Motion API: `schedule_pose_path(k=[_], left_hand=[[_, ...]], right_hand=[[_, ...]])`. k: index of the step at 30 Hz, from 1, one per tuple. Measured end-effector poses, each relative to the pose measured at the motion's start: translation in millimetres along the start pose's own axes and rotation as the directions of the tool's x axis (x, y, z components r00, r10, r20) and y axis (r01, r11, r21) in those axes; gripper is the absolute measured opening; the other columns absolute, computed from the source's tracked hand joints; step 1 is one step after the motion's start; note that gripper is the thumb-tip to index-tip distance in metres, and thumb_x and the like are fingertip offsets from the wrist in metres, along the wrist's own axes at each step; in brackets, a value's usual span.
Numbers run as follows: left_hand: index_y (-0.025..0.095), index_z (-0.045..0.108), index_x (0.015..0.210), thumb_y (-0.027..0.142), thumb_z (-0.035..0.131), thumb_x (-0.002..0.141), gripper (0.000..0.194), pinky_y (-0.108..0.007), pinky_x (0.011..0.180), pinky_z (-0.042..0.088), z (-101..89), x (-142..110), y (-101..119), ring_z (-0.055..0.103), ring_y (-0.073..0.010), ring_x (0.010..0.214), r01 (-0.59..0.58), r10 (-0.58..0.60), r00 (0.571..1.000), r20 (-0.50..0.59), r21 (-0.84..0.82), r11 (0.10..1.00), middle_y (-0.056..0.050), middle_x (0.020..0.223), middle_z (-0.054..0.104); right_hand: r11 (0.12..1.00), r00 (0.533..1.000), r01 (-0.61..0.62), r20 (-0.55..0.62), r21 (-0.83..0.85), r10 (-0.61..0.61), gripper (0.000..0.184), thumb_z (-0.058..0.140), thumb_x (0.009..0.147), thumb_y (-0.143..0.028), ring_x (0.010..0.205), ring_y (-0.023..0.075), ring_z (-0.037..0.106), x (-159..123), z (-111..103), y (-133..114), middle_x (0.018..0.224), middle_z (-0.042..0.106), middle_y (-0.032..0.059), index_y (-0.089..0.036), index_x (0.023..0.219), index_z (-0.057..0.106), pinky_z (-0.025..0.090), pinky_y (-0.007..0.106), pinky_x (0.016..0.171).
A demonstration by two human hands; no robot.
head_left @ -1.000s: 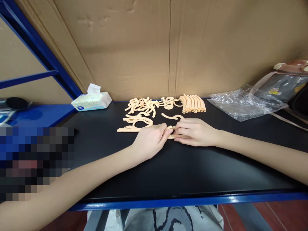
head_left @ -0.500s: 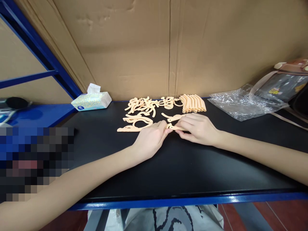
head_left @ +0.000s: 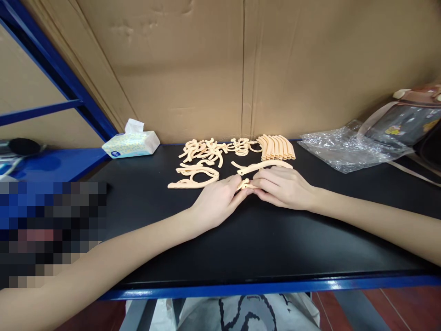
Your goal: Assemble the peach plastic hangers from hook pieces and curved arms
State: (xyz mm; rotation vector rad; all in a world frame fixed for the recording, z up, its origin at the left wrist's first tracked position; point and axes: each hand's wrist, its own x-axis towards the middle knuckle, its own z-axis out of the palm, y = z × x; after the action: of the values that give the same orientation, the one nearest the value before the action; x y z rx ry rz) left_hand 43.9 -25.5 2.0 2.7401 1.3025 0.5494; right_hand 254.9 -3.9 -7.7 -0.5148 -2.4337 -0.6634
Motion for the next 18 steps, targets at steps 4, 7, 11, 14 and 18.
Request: schedule_pose_path(k=[4,7,11,14,18], left_hand=[[0.019,0.044,0.075,0.045,0.037,0.097,0.034,-0.023,0.051,0.033,-4.0,1.3,-1.1,0.055,-0.0148,0.055,-0.001,0.001,1.000,0.013,0.024,1.000,0.002,0.062,0.054],[0.019,0.045,0.072,0.047,0.037,0.097,0.039,-0.023,0.049,0.030,-6.6,2.8,-2.3,0.055,-0.0155,0.053,0.001,-0.005,1.000,0.025,0.125,0.992,0.001,0.058,0.055],[0.017,0.051,0.074,0.049,0.034,0.097,0.043,-0.023,0.049,0.029,-6.6,3.8,-5.0,0.059,-0.0170,0.055,-0.036,0.024,0.999,0.047,0.271,0.962,-0.002,0.060,0.061],[0.015,0.054,0.077,0.051,0.033,0.097,0.046,-0.024,0.047,0.027,-5.9,3.9,-7.1,0.062,-0.0187,0.056,-0.100,0.086,0.995,0.055,0.352,0.931,-0.004,0.063,0.064],[0.013,0.055,0.076,0.054,0.030,0.096,0.052,-0.025,0.043,0.021,-5.2,3.9,-9.8,0.060,-0.0192,0.049,-0.183,0.204,0.979,0.002,0.445,0.877,-0.004,0.056,0.062]], right_hand=[[0.999,0.998,0.004,-0.057,-0.047,-0.006,0.015,0.049,0.092,-0.023,0.065,0.0137,0.059,0.1,-1.0,-1.0,0.083,0.069,0.0036,-0.017,0.086,0.062,0.045,0.028,0.061],[0.998,0.998,-0.005,-0.066,-0.069,0.000,0.016,0.049,0.092,-0.024,0.066,0.0134,0.059,-0.4,-0.4,-0.9,0.084,0.069,0.0032,-0.018,0.085,0.062,0.044,0.027,0.060],[0.998,0.997,0.006,-0.080,-0.066,-0.011,0.015,0.049,0.092,-0.024,0.065,0.0132,0.059,-0.8,0.3,-0.6,0.083,0.069,0.0028,-0.018,0.086,0.062,0.044,0.027,0.058],[0.999,0.995,0.022,-0.097,-0.043,-0.026,0.013,0.051,0.090,-0.023,0.063,0.0127,0.058,-0.7,-0.2,-0.9,0.081,0.069,0.0029,-0.017,0.086,0.061,0.044,0.026,0.057],[0.999,0.991,0.038,-0.126,-0.010,-0.039,0.011,0.051,0.090,-0.021,0.064,0.0116,0.059,-1.3,-1.0,-1.5,0.079,0.068,0.0021,-0.017,0.086,0.060,0.045,0.024,0.057]])
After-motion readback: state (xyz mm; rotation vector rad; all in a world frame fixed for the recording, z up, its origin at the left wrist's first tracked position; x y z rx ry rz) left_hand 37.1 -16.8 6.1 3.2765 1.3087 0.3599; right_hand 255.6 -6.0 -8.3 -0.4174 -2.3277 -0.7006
